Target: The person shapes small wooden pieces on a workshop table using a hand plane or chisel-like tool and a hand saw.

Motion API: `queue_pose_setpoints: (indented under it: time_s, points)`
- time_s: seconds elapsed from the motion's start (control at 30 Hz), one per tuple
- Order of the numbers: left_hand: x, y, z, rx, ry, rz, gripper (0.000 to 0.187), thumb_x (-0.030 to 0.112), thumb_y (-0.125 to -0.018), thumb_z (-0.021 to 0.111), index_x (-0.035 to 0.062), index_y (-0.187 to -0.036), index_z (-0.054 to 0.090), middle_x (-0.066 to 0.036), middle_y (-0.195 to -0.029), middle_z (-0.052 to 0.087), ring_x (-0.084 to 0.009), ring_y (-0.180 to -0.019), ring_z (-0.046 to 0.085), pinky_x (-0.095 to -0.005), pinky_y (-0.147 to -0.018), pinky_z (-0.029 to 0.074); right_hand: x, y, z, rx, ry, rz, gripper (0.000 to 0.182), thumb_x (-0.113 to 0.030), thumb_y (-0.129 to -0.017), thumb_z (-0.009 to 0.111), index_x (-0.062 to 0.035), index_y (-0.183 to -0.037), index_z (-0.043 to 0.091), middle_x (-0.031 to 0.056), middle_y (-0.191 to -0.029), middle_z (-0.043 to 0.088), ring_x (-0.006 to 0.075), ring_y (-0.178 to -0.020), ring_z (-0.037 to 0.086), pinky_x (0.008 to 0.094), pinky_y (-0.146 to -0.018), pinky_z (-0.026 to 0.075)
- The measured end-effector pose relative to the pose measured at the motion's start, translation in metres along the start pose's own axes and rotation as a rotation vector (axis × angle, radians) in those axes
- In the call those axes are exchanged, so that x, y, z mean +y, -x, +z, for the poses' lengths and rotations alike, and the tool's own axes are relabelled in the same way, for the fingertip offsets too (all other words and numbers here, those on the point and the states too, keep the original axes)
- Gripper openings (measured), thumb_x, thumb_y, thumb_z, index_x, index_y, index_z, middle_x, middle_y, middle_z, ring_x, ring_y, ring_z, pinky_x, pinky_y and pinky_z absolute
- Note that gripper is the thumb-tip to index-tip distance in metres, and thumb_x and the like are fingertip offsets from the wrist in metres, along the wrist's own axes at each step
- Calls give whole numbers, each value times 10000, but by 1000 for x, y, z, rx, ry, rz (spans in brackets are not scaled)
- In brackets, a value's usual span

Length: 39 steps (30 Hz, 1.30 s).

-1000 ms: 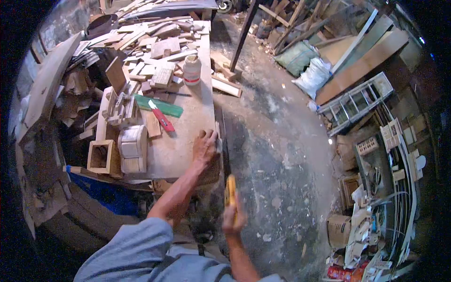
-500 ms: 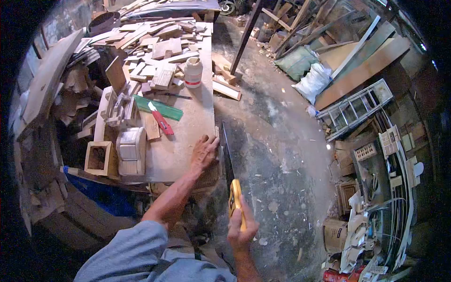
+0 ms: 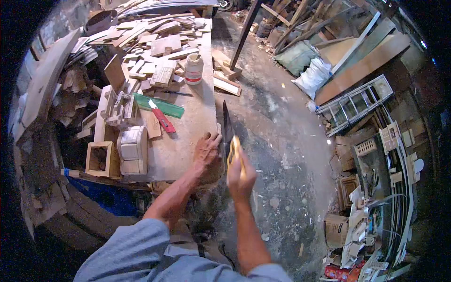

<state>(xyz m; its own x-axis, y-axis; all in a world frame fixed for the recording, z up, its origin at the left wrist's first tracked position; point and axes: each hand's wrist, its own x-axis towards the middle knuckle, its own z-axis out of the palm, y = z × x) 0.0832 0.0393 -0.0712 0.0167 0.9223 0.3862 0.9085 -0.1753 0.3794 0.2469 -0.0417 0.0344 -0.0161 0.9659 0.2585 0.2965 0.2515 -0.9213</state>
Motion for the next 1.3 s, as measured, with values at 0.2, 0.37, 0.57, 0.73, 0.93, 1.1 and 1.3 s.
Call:
queue_pose_setpoints:
  time_s: [0.2,0.37,0.57,0.73,0.93,1.1,1.3]
  points:
    - [-8,-6,9,98,-33,4,347,160,-791,600,83,-1128,617,-57,-1079,613,-297,-992,559,-400,-806,515,-57,45,-30,-15,22,-34,391,-162,-1013,500,85,-1300,598,218,-1137,693,225,-1018,678,343,-891,525]
    - [-1,-4,-5,67,-27,9,348,167,-774,612,99,-1115,616,-50,-1051,606,-296,-984,548,-395,-801,513,-27,-8,3,-25,62,36,373,-163,-999,538,60,-1288,616,198,-1190,687,266,-1054,665,373,-937,510]
    - [-8,-4,12,70,-31,-3,379,135,-775,606,95,-1152,615,-60,-1071,614,-306,-989,543,-395,-830,509,-47,59,-44,18,-72,99,371,-173,-1000,543,64,-1274,622,169,-1053,730,270,-973,676,378,-909,516]
    - [-7,-2,9,38,-15,0,378,144,-771,611,102,-1147,605,-42,-1088,602,-300,-1021,536,-401,-836,505,-13,-15,-7,11,104,-162,366,-185,-1001,550,71,-1246,642,145,-1016,724,212,-940,679,318,-815,543]
    - [-5,0,12,52,-15,-39,369,124,-788,590,94,-1155,606,-34,-1097,603,-288,-1050,532,-399,-837,496,-63,9,-45,-28,-24,72,354,-199,-995,557,55,-1219,663,110,-941,716,155,-820,664,295,-725,546]
    - [-17,-1,17,42,-55,26,452,132,-756,649,107,-1205,606,-16,-1166,609,-285,-1062,532,-406,-849,497,-29,-29,-26,-91,-55,74,348,-219,-1012,541,42,-1199,675,15,-696,609,76,-503,508,256,-447,408]
    - [10,-6,-2,-7,-41,-26,481,177,-703,715,102,-1168,619,-25,-1137,611,-292,-1057,546,-399,-822,516,-12,-20,-5,-20,-94,135,343,-210,-1021,548,31,-1239,656,-13,-646,553,55,-472,474,234,-416,382]
